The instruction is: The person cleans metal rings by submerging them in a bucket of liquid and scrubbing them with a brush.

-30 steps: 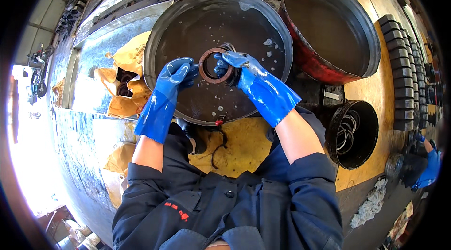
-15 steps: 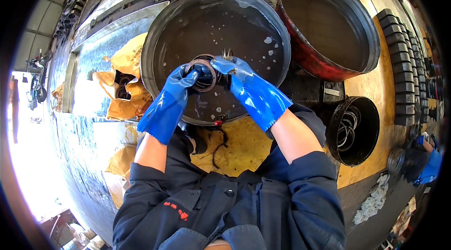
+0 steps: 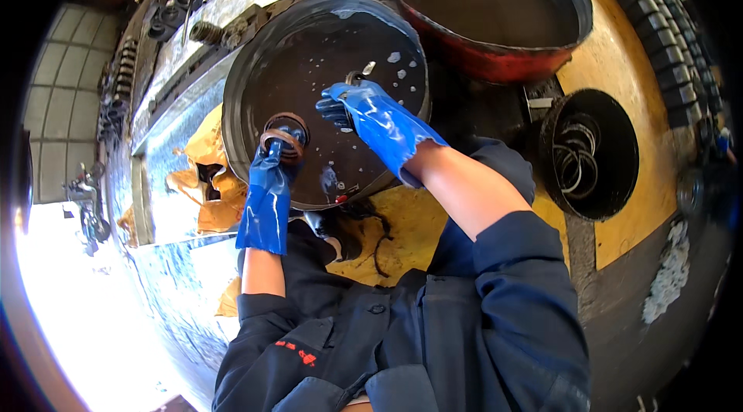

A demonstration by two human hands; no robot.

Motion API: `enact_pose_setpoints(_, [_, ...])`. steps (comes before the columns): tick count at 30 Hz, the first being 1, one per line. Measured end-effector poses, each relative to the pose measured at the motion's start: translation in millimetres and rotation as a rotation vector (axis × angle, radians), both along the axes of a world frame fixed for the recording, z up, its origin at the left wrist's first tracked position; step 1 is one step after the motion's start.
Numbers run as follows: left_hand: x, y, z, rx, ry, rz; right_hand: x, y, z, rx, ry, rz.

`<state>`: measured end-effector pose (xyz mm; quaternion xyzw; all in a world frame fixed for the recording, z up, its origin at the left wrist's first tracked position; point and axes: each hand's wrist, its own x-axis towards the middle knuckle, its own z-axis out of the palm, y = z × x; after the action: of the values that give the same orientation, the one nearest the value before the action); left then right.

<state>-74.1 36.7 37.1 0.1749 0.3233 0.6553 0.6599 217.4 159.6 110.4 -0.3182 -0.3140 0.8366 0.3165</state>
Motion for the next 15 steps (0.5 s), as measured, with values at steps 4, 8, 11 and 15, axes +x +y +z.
enact_pose_setpoints(4, [28, -4, 9, -0.195, 0.164, -0.064, 34, -8, 18, 0.086, 0.051, -0.034])
enact_pose_setpoints(8, [74, 24, 35, -0.287, 0.610, -0.169, 42, -13, 18, 0.155, 0.033, -0.156])
enact_pose_setpoints(11, [107, 64, 62, -0.227, 1.205, -0.329, 59, -7, 22, 0.761, -0.335, -0.098])
enact_pose_setpoints(15, [145, 114, 86, -0.038, 1.728, -0.558, 77, 4, 7, 1.263, -0.644, -0.013])
